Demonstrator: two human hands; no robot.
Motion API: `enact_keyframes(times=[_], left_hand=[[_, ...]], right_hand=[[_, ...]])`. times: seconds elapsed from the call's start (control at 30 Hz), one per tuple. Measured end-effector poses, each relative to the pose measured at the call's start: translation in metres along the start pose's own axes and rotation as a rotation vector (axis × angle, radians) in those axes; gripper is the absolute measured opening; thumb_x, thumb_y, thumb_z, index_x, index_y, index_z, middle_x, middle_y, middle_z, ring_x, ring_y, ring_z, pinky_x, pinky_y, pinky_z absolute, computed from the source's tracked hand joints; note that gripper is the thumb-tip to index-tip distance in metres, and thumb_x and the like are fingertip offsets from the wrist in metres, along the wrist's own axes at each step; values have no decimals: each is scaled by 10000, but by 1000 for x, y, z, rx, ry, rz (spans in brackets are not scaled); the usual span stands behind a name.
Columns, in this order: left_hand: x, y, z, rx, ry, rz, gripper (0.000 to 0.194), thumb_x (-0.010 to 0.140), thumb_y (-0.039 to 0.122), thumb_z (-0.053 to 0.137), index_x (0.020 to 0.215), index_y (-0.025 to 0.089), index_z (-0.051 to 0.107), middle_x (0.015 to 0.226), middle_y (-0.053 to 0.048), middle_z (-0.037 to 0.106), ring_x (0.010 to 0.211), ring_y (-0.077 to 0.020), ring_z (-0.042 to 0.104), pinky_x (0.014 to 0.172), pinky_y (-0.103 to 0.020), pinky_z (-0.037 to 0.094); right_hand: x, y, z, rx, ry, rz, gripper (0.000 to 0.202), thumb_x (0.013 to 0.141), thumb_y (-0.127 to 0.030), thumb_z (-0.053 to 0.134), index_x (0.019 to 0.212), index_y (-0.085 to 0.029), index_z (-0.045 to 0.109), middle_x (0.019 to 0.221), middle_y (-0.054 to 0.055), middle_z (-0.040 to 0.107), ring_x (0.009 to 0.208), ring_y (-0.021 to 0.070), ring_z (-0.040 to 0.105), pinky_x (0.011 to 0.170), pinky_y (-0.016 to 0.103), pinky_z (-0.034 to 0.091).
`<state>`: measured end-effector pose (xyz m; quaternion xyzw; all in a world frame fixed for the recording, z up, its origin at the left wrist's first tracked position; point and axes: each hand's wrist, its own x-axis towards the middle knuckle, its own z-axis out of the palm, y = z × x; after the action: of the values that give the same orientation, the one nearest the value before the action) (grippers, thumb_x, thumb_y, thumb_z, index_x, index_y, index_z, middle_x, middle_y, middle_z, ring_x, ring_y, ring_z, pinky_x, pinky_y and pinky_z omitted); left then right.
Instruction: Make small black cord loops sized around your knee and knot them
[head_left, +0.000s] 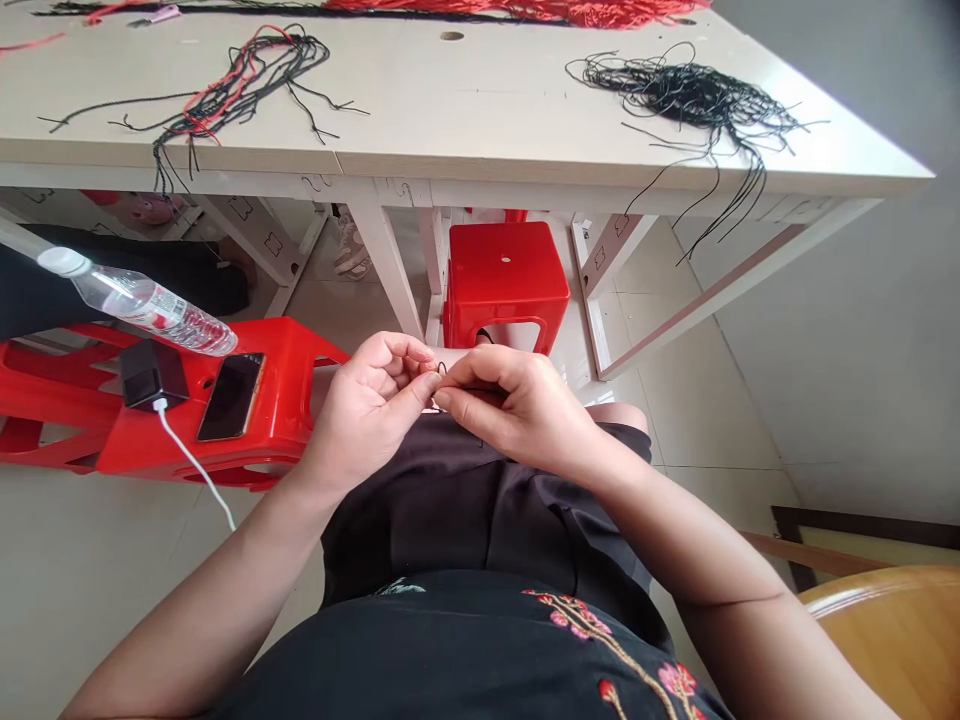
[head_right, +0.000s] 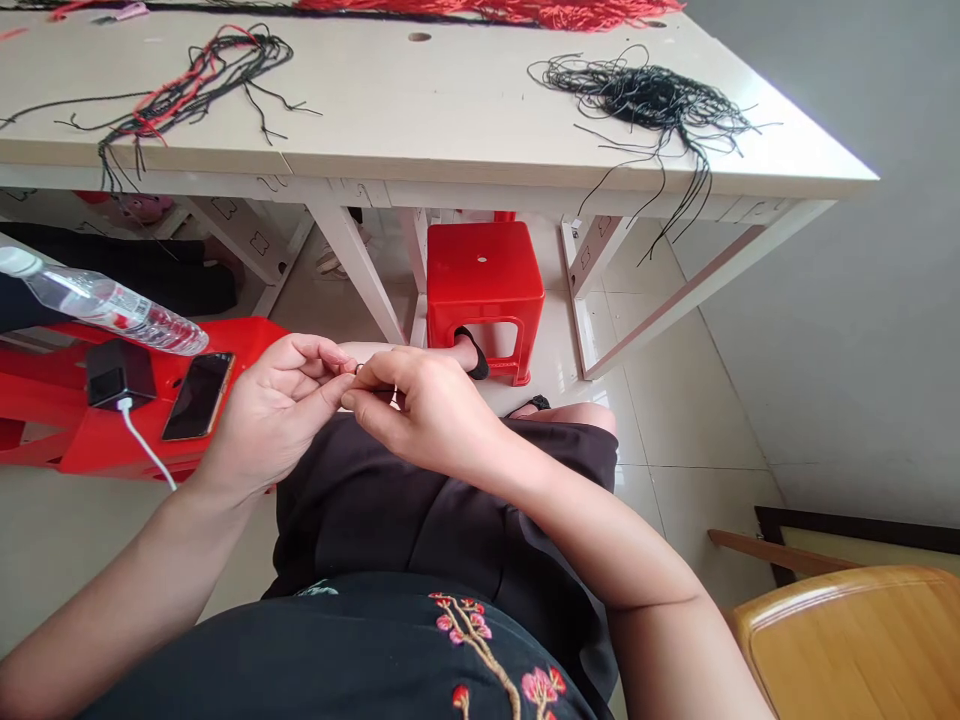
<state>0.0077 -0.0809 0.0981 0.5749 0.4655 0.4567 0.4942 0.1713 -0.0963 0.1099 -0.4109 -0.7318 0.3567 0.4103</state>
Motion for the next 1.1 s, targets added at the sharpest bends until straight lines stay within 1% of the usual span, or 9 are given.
enact_keyframes(times=[0.2,0.3,0.43,0.6,0.77,0.83,0.9,1.0,1.1], left_hand=[[1,3,-2,-133,-15,-78,219,671,222,739,801,170,571,758,7,595,656,-94,595,589,-209,521],[-1,4,-1,-168,-37,-112,220,668,210,737,800,167,565,758,9,595,654,-93,601,593,-210,526],[2,4,-4,-155,-31,-89,204,674,191,724,777,163,550,755,14,590,628,-82,591,579,-203,526],[30,25,-8,-44,-73,-23,154,736,213,667,813,169,541,689,31,572,579,-78,585,556,-198,509],[65,57,-1,37,-134,179,90,785,219,613,829,182,544,717,25,561,642,-82,573,585,-194,497],[75,75,-1,98,-138,265,66,799,213,597,839,186,551,720,21,567,637,-83,569,574,-193,488],[83,103,-6,185,-131,366,62,795,191,603,843,190,563,710,23,578,610,-79,565,549,-190,473],[89,167,-21,337,-81,529,106,762,138,642,835,193,587,693,32,592,594,-74,563,532,-193,451],[82,232,-34,469,76,672,162,714,65,684,824,174,635,658,49,580,566,-53,542,518,-180,409]], right_hand=[[6,4,-2,24,11,135,121,794,-209,599,691,-155,566,702,-17,590,594,65,469,570,199,381],[6,14,1,145,-28,178,160,815,-298,596,746,-156,571,796,13,622,601,69,469,569,212,386],[9,23,8,311,-89,238,216,815,-368,605,787,-157,572,768,17,636,572,71,468,524,211,373],[28,9,-3,231,23,176,218,820,-380,605,787,-165,588,765,16,622,601,81,485,534,214,387],[53,-18,-31,171,140,96,158,812,-305,607,740,-167,581,769,19,587,596,81,463,517,218,388],[62,-30,-41,162,165,35,157,809,-286,608,712,-168,571,783,26,583,614,86,478,524,221,402],[74,-46,-52,161,180,-49,160,803,-274,615,697,-166,563,797,32,587,626,86,488,527,221,412],[96,-82,-65,158,164,-172,135,800,-255,623,723,-158,569,728,6,570,574,63,460,499,208,395],[117,-135,-73,136,160,-360,138,809,-232,621,710,-158,560,640,-40,528,533,36,454,482,180,372]])
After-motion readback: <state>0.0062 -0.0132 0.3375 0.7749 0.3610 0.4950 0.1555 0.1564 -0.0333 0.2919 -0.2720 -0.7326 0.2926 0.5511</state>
